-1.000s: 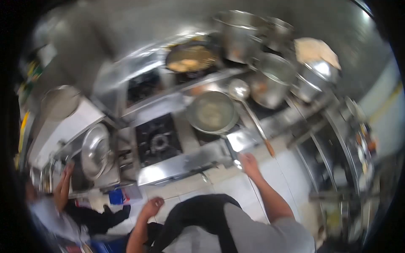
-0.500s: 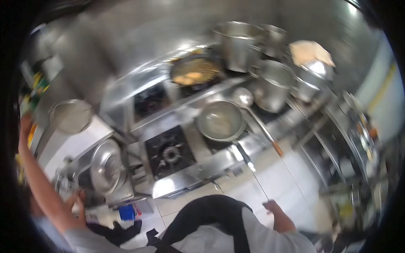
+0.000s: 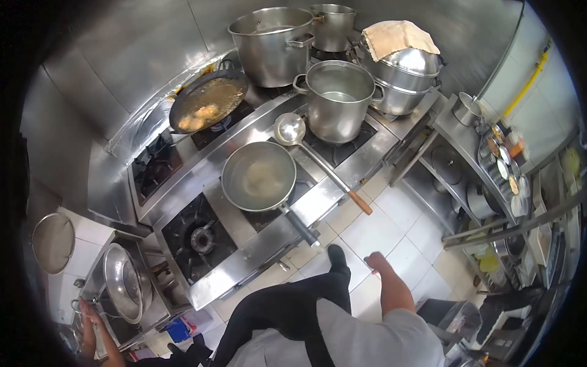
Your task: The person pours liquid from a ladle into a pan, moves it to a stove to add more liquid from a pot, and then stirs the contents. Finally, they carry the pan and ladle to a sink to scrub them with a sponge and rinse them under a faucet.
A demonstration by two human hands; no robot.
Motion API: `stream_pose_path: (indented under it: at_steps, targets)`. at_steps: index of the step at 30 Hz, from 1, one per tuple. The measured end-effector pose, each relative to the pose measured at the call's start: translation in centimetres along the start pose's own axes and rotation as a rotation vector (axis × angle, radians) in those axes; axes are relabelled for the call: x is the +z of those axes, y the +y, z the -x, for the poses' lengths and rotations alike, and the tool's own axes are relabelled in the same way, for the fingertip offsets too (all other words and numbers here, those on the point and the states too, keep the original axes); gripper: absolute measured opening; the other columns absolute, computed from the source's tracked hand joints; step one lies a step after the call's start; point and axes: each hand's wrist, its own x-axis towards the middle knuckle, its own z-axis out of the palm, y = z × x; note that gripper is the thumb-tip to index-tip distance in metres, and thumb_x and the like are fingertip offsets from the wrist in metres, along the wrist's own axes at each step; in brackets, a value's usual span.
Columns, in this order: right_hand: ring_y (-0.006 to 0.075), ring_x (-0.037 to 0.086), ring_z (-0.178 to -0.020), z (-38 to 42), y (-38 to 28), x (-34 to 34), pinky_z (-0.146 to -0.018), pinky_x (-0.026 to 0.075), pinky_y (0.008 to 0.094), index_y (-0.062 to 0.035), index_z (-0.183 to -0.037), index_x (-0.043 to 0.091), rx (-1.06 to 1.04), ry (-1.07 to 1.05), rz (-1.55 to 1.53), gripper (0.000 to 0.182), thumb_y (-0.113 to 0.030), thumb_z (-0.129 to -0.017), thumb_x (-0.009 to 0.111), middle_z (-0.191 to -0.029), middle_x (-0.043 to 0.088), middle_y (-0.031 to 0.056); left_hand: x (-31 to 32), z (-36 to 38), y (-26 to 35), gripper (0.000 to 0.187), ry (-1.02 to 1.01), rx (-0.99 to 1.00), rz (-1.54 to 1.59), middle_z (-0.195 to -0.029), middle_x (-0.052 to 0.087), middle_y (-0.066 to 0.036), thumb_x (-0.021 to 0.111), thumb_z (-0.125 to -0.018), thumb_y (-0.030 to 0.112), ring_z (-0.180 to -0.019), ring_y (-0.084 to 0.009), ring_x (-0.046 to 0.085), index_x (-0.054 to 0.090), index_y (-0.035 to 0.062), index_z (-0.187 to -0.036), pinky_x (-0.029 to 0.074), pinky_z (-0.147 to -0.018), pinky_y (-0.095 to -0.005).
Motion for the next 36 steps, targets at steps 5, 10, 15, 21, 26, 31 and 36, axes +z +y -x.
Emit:
stream_pose_path:
  at_steps: [5,10,15,21,26,31,36]
  targets:
    - [0.0346,0.069,-0.064,-12.0,-3.6,-11.9,-0.055,0.058,0.0411,0.012,-0.09,0.06,-0.173,0.206,0.055,0.04,-0.027,-0.086,0.058,-0.089,0.066,0.0244,-14.4,3.1,-9.8,0.03,-0.079,0.201,-1.337,-0.127,0.058,-0.018,0.057,-0.09,0.016,-0.098,-0.0239,0.055,0.057,0.0051,-0.118,0.041,-0.085,-0.0341]
    - [0.0332,0.07,-0.075,-18.6,-14.6,-17.0,-0.054,0.057,0.0388,0.0097,-0.124,0.05,-0.347,0.243,0.012,0.057,-0.025,-0.081,0.066,-0.103,0.064,0.0281,-21.8,5.5,-26.1,0.042,0.565,-0.113,-2.745,-0.119,0.059,-0.016,0.058,-0.086,0.009,-0.107,-0.0227,0.059,0.054,0.0018,-0.127,0.046,-0.095,-0.0335]
    - [0.0371,0.053,-0.122,-34.4,-12.6,-15.6,-0.097,0.049,0.0439,-0.0047,-0.14,0.044,-0.758,-0.022,0.337,0.085,-0.022,-0.067,0.084,-0.136,0.052,0.0222,-33.5,-0.8,-33.9,0.043,0.405,-0.633,-2.842,-0.111,0.062,-0.015,0.059,-0.083,0.005,-0.1,-0.0249,0.063,0.054,0.0017,-0.125,0.049,-0.085,-0.0337]
    - [0.038,0.048,-0.127,-28.2,-14.5,-16.3,-0.105,0.041,0.0435,-0.009,-0.135,0.05,-0.833,0.112,0.376,0.073,-0.027,-0.071,0.08,-0.135,0.054,0.0183,-40.2,-6.7,-36.7,0.041,0.12,-0.867,-3.086,-0.116,0.062,-0.019,0.058,-0.09,0.012,-0.108,-0.032,0.06,0.052,0.0037,-0.129,0.046,-0.092,-0.0365]
    - [0.0388,0.052,-0.123,-27.4,-13.3,-15.9,-0.101,0.043,0.0438,-0.006,-0.13,0.055,-0.679,0.155,0.342,0.06,-0.028,-0.078,0.075,-0.128,0.059,0.021,-50.2,-15.5,-36.6,0.042,-0.233,-0.803,-2.943,-0.122,0.062,-0.018,0.057,-0.094,0.023,-0.115,-0.0315,0.058,0.052,0.0022,-0.13,0.043,-0.098,-0.0376]
    - [0.0226,0.062,-0.059,-22.8,-11.0,-16.3,-0.048,0.054,0.0342,0.0017,-0.134,0.04,-0.402,0.178,-0.168,0.066,-0.023,-0.083,0.074,-0.093,0.064,0.0201,-66.9,-28.5,-40.9,0.045,-0.326,-0.634,-2.947,-0.118,0.064,-0.022,0.061,-0.083,0.028,-0.112,-0.0373,0.06,0.061,0.0013,-0.119,0.046,-0.096,-0.042]
    - [0.0198,0.061,-0.052,-16.2,-0.9,-17.6,-0.045,0.052,0.0333,0.0011,-0.122,0.052,-0.288,0.128,-0.051,0.052,-0.025,-0.083,0.074,-0.067,0.056,0.0111,-74.0,-33.5,-48.8,0.043,-0.186,-0.493,-2.936,-0.118,0.064,-0.023,0.057,-0.082,0.026,-0.114,-0.038,0.06,0.063,0.0016,-0.116,0.047,-0.097,-0.0438]
